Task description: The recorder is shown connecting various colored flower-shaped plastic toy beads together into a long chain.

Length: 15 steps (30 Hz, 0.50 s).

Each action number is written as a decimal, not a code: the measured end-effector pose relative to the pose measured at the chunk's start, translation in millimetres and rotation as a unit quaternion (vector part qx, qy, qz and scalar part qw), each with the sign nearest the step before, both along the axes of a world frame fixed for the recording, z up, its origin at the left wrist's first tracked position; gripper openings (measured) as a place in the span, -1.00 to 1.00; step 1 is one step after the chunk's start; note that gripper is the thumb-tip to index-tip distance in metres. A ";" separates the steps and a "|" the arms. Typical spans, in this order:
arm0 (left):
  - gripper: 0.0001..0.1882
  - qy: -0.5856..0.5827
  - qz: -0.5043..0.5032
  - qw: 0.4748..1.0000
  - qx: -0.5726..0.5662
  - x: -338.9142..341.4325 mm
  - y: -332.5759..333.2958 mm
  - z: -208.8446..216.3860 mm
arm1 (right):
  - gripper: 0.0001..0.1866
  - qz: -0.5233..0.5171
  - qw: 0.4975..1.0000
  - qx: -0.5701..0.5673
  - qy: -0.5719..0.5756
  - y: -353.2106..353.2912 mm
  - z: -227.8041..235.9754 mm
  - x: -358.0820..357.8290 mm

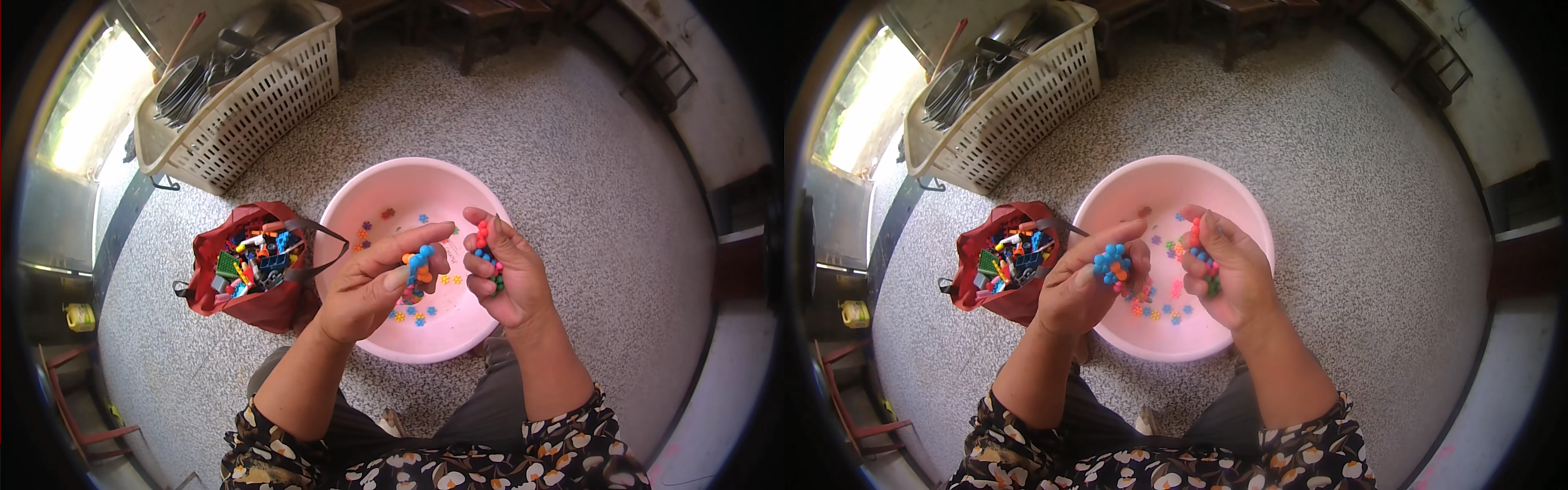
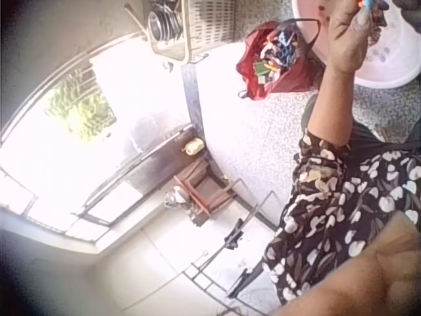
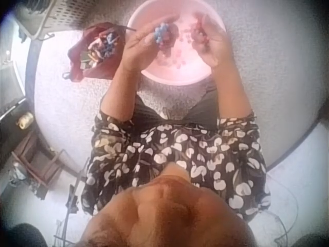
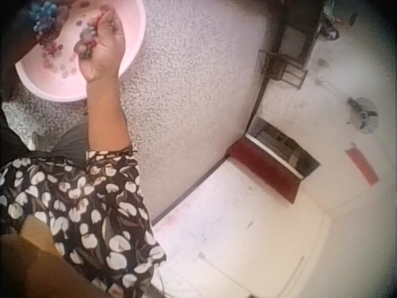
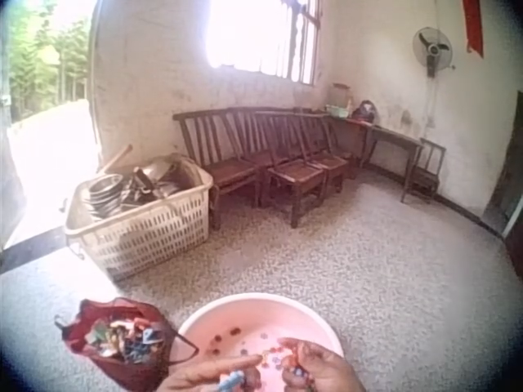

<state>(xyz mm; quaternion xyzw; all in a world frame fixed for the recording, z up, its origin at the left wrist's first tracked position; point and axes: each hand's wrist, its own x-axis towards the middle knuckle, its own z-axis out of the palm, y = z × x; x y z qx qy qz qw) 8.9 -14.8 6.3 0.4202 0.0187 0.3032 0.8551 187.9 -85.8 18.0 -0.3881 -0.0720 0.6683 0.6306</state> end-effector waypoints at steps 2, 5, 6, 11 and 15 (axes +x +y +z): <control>-0.42 -0.009 -0.001 1.000 -0.011 -0.6 0.0 -1.5 | -0.61 0.007 1.000 -0.003 0.003 0.9 0.3 -0.2; -0.44 -0.005 0.020 1.000 0.005 0.5 -3.6 -4.0 | -0.60 0.002 1.000 -0.006 0.008 -0.6 7.5 -0.2; -0.46 0.004 0.032 0.999 0.019 1.9 -5.7 -3.9 | -0.61 0.004 1.000 -0.003 -0.012 -2.4 10.8 0.3; -0.54 0.007 0.048 0.997 0.068 2.1 -4.1 -7.7 | -0.67 0.003 0.991 0.015 -0.130 -8.7 19.2 -8.9; -0.53 0.024 0.056 0.997 0.037 4.9 -7.8 -3.1 | -0.77 -0.033 0.957 0.073 -0.279 -13.2 21.5 -16.3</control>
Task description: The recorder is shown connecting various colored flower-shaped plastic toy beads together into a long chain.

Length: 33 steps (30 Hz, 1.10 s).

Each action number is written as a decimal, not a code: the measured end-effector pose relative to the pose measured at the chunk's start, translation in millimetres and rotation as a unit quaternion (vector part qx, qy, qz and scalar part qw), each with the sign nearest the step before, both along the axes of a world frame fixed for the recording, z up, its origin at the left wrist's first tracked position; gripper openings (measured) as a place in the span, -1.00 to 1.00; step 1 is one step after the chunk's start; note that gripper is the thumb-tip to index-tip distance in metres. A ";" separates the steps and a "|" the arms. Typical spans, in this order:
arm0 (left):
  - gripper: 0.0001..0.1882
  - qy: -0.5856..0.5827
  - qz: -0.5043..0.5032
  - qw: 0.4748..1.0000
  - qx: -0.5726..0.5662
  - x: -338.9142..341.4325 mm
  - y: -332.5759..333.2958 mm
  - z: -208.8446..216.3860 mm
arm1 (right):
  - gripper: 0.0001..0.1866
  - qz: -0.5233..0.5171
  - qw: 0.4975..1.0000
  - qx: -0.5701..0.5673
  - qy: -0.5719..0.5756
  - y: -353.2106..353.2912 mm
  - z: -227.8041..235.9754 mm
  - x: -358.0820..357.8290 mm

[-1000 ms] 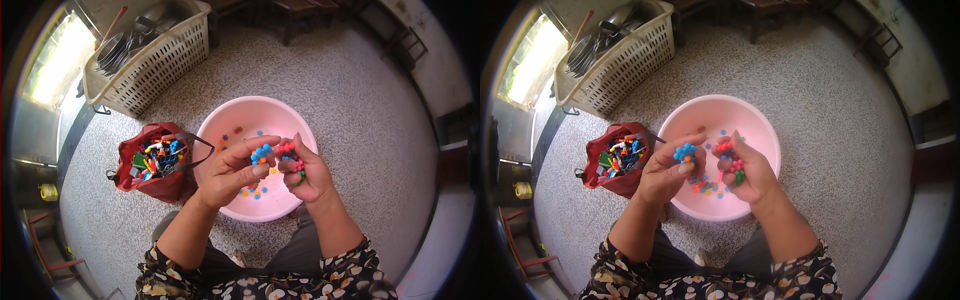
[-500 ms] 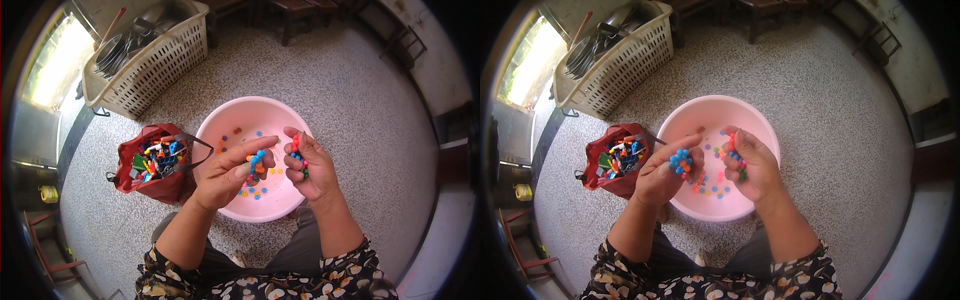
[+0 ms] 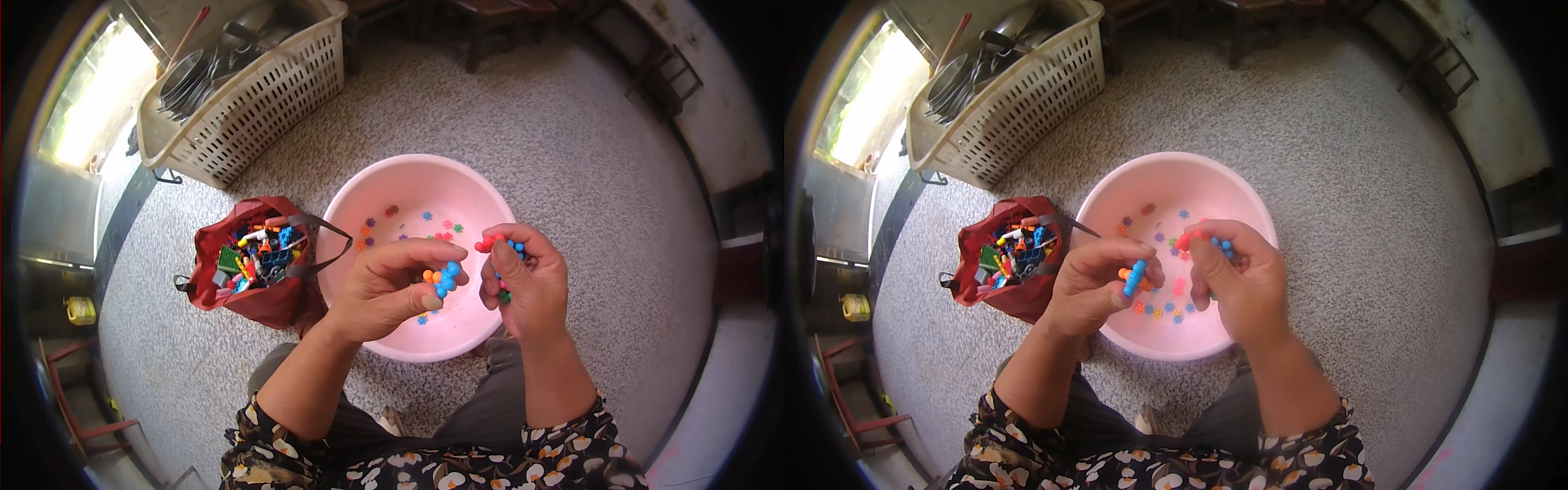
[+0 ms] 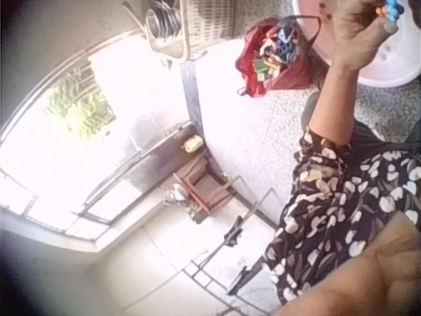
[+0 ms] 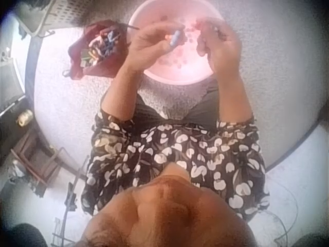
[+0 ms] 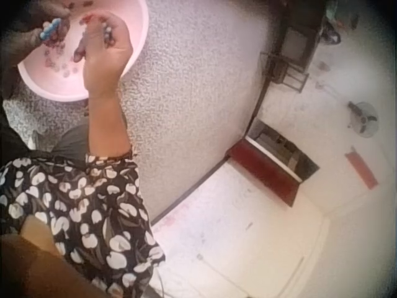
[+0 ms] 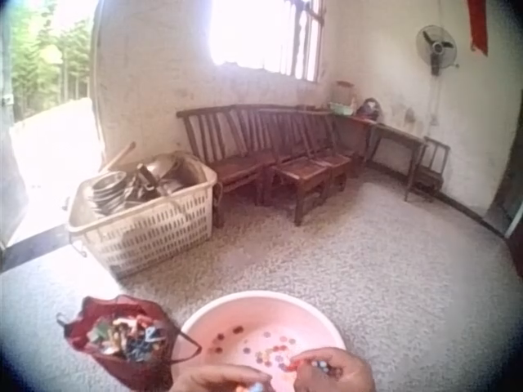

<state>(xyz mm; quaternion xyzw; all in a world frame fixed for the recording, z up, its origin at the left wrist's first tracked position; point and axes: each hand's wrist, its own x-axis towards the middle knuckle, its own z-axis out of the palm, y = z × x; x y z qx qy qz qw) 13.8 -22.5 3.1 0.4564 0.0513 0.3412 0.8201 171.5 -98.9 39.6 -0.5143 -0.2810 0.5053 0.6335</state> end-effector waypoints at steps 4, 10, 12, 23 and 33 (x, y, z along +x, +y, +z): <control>-0.53 0.048 0.017 0.999 -0.001 -0.5 -0.5 1.4 | -0.84 -0.007 0.996 0.032 -0.088 -5.3 6.5 -7.1; -0.58 0.090 0.038 0.995 0.006 2.2 -0.5 0.7 | -0.84 -0.007 0.963 0.093 -0.254 -12.3 8.2 -4.8; -0.59 0.089 0.031 0.995 -0.011 4.2 -3.1 -1.2 | -0.84 -0.014 0.949 0.111 -0.294 -13.1 9.1 -5.7; -0.60 0.094 0.003 0.996 -0.004 7.3 -6.0 -5.6 | -0.79 0.006 0.832 0.208 -0.514 -7.8 20.6 -0.7; -0.62 0.071 -0.010 0.997 -0.014 7.5 -6.7 -4.2 | -0.79 0.004 0.825 0.226 -0.517 -6.6 15.7 1.8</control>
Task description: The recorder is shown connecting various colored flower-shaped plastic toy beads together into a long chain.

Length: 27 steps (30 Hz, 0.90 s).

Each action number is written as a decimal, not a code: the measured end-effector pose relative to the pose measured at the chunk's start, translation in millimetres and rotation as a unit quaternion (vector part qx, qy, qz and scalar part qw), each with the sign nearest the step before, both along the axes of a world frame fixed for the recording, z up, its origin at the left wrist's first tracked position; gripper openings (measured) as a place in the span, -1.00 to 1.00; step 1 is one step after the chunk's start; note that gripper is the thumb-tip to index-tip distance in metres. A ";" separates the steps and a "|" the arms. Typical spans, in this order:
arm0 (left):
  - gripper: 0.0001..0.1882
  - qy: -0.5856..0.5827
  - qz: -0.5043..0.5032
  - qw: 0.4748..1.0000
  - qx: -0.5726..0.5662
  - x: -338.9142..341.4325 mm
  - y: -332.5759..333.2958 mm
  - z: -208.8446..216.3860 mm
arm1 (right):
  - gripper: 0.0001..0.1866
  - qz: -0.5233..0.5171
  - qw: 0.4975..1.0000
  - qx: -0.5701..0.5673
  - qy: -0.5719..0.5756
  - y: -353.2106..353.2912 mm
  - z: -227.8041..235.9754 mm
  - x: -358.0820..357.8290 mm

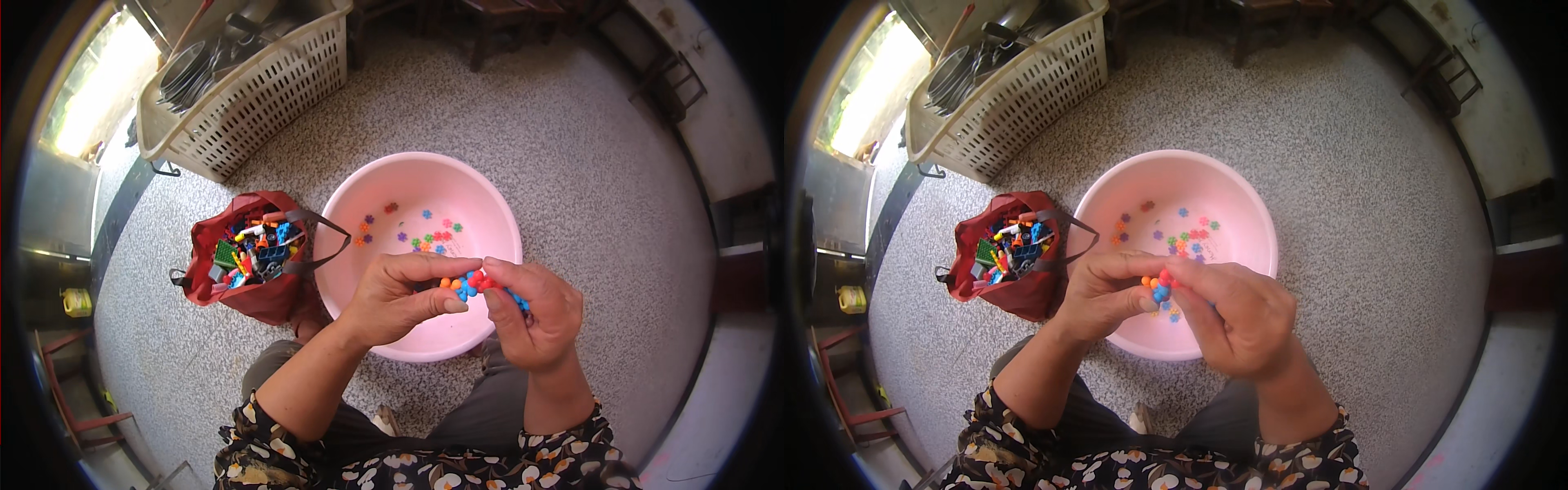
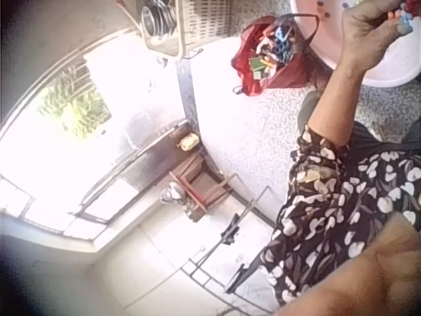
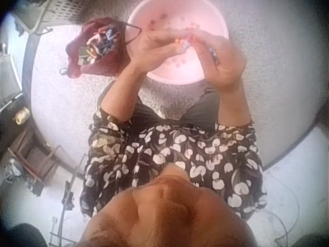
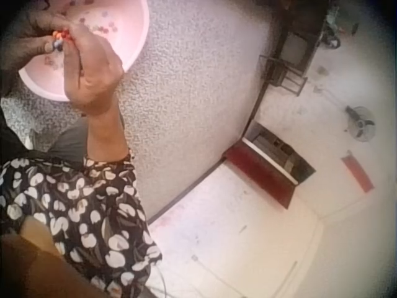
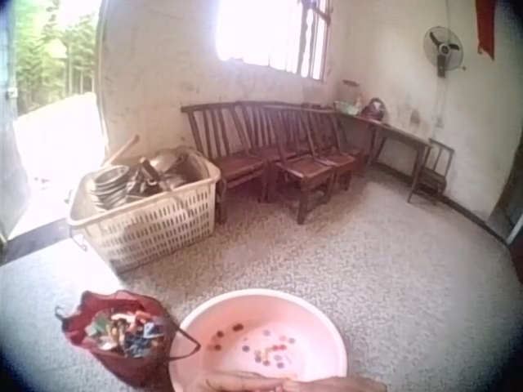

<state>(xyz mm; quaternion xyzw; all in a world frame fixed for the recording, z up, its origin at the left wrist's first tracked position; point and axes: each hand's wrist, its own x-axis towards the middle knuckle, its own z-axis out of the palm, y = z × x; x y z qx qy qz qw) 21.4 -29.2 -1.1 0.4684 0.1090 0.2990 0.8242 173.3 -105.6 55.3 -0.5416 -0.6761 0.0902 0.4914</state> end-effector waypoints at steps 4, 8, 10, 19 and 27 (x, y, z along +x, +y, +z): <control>-0.63 0.001 -0.006 1.000 -0.019 -1.5 -0.8 0.7 | -0.79 -0.013 0.999 0.021 -0.029 0.0 -5.3 0.2; -0.63 0.024 0.017 1.000 -0.011 -0.5 -2.7 -2.5 | -0.79 -0.011 0.999 0.028 -0.043 3.5 -8.0 0.0; -0.64 0.040 0.027 0.999 -0.013 -1.3 -3.1 -3.3 | -0.79 -0.009 0.999 0.024 -0.039 4.0 -7.2 -1.4; -0.62 0.015 0.018 1.000 -0.016 -2.8 -0.3 0.8 | -0.79 0.046 0.999 0.010 0.004 10.4 -8.4 -2.2; -0.59 -0.013 -0.005 0.999 -0.032 -4.3 6.5 13.5 | -0.66 0.083 0.672 -0.223 0.701 10.2 -13.3 12.4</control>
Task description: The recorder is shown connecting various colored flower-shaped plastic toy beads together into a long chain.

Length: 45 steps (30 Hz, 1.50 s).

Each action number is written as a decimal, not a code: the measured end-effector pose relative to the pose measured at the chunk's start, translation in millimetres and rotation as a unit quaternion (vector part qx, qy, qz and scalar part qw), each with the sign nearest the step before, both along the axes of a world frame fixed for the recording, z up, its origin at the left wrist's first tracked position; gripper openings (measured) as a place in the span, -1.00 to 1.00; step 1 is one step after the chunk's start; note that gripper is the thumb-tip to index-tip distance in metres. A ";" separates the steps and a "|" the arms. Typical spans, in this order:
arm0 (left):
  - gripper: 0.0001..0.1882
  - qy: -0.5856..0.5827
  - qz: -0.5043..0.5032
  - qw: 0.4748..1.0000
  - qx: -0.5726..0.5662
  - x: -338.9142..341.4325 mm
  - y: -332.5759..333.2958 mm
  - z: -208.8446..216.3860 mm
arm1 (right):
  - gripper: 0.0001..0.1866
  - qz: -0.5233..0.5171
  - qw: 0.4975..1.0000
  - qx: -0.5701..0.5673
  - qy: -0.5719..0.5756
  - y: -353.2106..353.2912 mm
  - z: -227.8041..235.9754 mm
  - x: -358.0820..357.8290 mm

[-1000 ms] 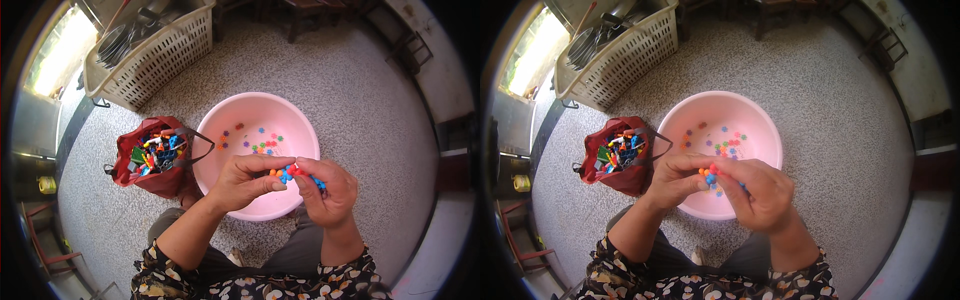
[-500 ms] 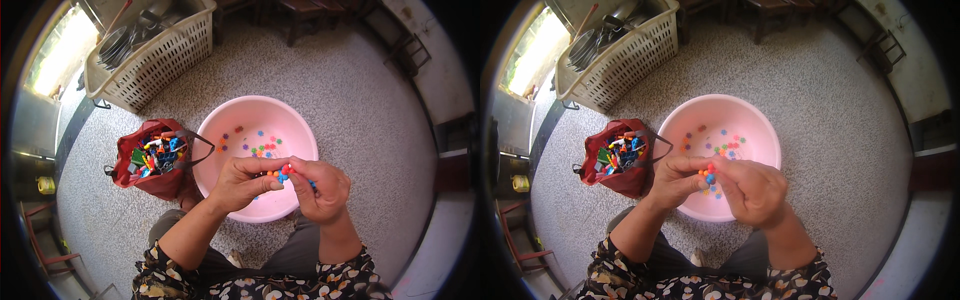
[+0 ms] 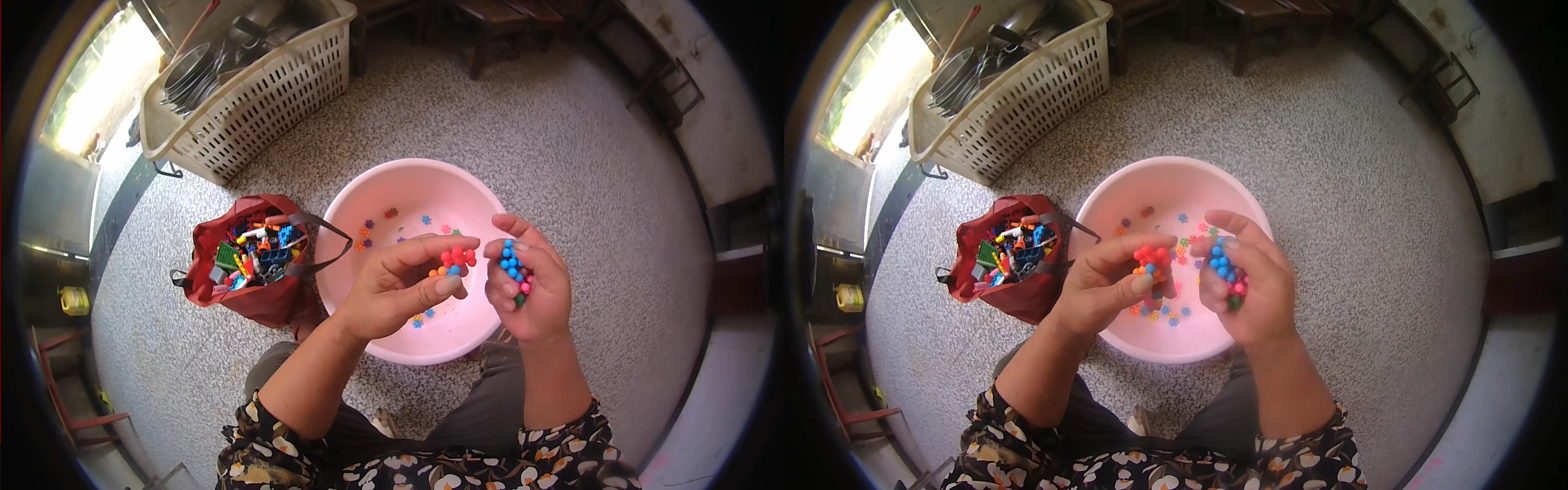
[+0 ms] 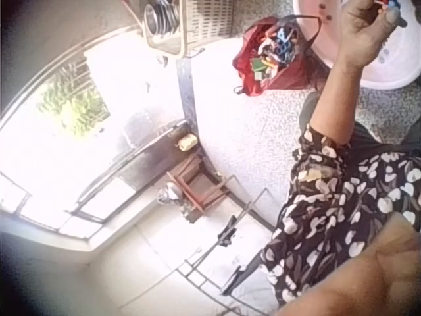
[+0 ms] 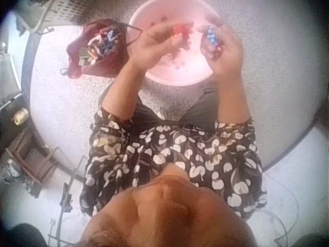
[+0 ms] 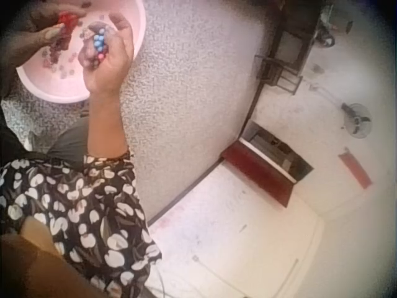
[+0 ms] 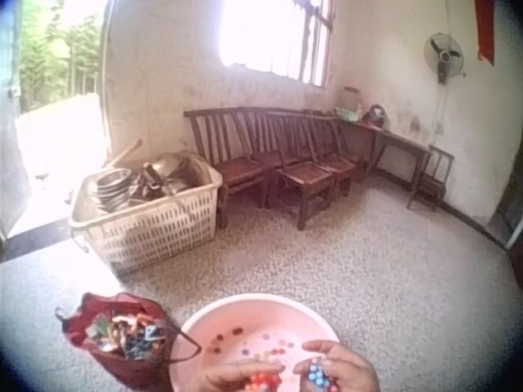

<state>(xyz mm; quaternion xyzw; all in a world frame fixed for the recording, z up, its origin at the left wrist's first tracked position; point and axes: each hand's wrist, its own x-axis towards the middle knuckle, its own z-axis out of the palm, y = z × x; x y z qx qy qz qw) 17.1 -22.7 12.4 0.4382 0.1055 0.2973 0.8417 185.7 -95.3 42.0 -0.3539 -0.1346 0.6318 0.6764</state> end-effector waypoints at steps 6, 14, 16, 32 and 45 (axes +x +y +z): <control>-0.63 -0.047 0.001 0.997 0.066 -1.8 3.6 -5.0 | -0.83 0.040 0.998 -0.038 0.028 1.9 -5.9 0.0; -0.58 -0.008 -0.008 0.998 0.056 1.0 -0.9 -2.0 | -0.84 0.000 0.996 -0.017 -0.090 -0.5 -2.8 -6.6; -0.57 -0.019 0.000 0.998 0.063 1.3 -1.6 -2.4 | -0.84 -0.012 0.993 -0.020 -0.115 -0.9 -2.0 -7.4; -0.61 0.021 0.023 0.995 0.091 6.8 -2.2 -11.5 | -0.81 -0.096 0.860 0.110 -0.488 -16.1 1.7 -16.3; -0.61 0.032 0.040 0.990 0.129 5.9 -0.9 -18.6 | -0.76 -0.078 0.713 0.194 -0.669 -10.0 9.7 -13.5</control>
